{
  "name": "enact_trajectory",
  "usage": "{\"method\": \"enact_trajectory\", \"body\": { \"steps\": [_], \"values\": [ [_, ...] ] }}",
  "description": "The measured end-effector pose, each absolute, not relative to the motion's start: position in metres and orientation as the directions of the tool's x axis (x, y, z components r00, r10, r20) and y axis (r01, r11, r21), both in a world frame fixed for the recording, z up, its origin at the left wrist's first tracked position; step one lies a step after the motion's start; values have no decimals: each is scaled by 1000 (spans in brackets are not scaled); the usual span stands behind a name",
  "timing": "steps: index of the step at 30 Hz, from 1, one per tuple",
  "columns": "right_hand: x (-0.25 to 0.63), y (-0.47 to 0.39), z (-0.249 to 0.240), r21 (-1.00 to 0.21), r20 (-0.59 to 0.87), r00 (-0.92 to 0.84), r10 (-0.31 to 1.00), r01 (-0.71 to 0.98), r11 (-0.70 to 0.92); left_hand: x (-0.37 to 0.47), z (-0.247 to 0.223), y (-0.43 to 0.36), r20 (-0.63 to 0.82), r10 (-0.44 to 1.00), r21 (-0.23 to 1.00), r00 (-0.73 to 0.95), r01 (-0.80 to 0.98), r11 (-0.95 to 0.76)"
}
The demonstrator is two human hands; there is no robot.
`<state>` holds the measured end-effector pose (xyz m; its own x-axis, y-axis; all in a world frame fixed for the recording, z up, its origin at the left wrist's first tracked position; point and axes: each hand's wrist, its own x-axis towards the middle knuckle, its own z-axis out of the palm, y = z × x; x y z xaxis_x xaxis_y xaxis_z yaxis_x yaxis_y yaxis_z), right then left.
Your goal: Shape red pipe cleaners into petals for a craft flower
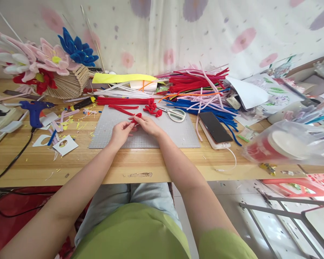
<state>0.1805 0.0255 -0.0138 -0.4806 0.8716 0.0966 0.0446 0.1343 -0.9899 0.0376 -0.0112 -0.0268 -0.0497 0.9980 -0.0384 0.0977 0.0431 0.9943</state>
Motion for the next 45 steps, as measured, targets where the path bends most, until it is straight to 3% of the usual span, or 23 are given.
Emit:
{"method": "enact_trajectory", "body": {
  "steps": [8, 16, 21, 29, 35, 45],
  "values": [
    [186, 23, -10, -980, 172, -527, 833, -1, 201, 36, -17, -11, -124, 992, 990, -38, -76, 121],
    [184, 28, -12, -974, 186, -378, 907, 47, 220, 38, -11, -11, -159, 984, 975, 87, -146, 170],
    [179, 29, -12, -989, 93, -253, 963, 89, 119, 36, -24, -6, -148, 988, 987, 33, -51, 149],
    [181, 25, -9, -993, 31, -371, 928, 92, 70, 29, -25, -6, -127, 982, 983, 142, 153, 105],
    [185, 26, -10, -994, 0, -410, 912, 98, 44, 17, -18, -6, -51, 970, 943, 237, 332, -32],
    [187, 26, -10, -994, -107, -427, 898, 29, -104, 2, -21, 1, 43, 955, 934, 293, 328, -143]
  ]
}}
